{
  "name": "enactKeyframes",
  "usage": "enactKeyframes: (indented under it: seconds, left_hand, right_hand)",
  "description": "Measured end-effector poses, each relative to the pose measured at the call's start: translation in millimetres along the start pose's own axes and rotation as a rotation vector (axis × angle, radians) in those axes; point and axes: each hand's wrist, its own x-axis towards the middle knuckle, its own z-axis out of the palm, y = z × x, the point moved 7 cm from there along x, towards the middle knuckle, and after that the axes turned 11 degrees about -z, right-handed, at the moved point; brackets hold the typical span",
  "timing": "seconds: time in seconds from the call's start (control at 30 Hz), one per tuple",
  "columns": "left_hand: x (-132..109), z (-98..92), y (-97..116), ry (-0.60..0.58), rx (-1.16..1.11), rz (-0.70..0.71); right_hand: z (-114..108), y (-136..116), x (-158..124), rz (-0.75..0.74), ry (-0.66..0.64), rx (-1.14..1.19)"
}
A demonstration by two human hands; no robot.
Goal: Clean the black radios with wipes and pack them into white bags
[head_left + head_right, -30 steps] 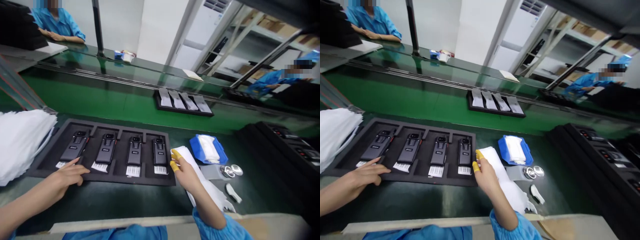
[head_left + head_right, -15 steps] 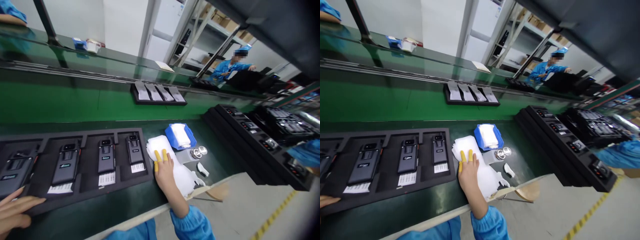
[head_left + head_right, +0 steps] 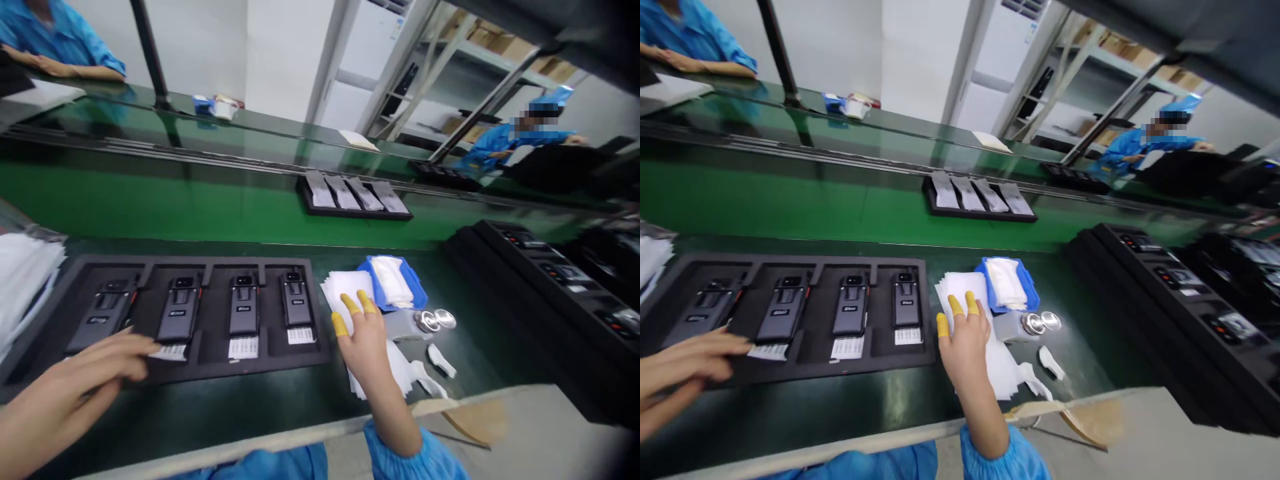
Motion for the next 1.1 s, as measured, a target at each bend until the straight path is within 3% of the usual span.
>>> enactKeyframes:
  seconds: [0.03, 0.17, 0.23, 0.33, 0.53, 0.67, 0.77, 0.9, 1.0, 1.1]
  left_hand:
    - [10.6, -2.2, 19.3, 0.077, 0.014, 0.004]
    - [69.1, 28.4, 81.6, 0.059, 0.167, -0.170]
    - [92.2, 47.9, 97.1, 0.010, 0.276, -0.313]
    - [110.1, 69.4, 110.3, -0.044, 0.398, -0.396]
    - [116.9, 79.9, 100.2, -0.090, 0.253, -0.493]
    - [118.7, 71.9, 83.8, -0.094, 0.066, -0.503]
    - [115.1, 66.5, 67.7, -0.090, -0.349, -0.562]
    - [104.1, 66.8, 56.3, -0.092, -0.972, -0.669]
    - [99.3, 65.4, 61.2, -0.101, -1.258, -0.632]
    - [95.4, 67.1, 66.4, -0.152, -1.363, -0.587]
  right_hand:
    - [0.1, -10.7, 1.5, -0.046, 0.000, 0.001]
    - [21.7, -49.0, 8.1, -0.095, -0.155, -0.138]
    - [30.0, -61.2, 8.8, -0.102, -0.202, -0.181]
    - [35.3, -68.5, 7.3, -0.113, -0.248, -0.156]
    - [36.8, -68.8, 8.6, -0.092, -0.303, -0.080]
    - [34.4, -72.8, 9.4, -0.079, -0.206, 0.028]
    - [32.9, -77.3, 6.6, -0.056, -0.074, 0.258]
    - [48.9, -82.2, 3.1, 0.087, -0.090, 0.720]
    - [58.9, -88.0, 5.0, 0.166, -0.132, 0.916]
    - [63.3, -92.3, 6.2, 0.192, -0.187, 0.944]
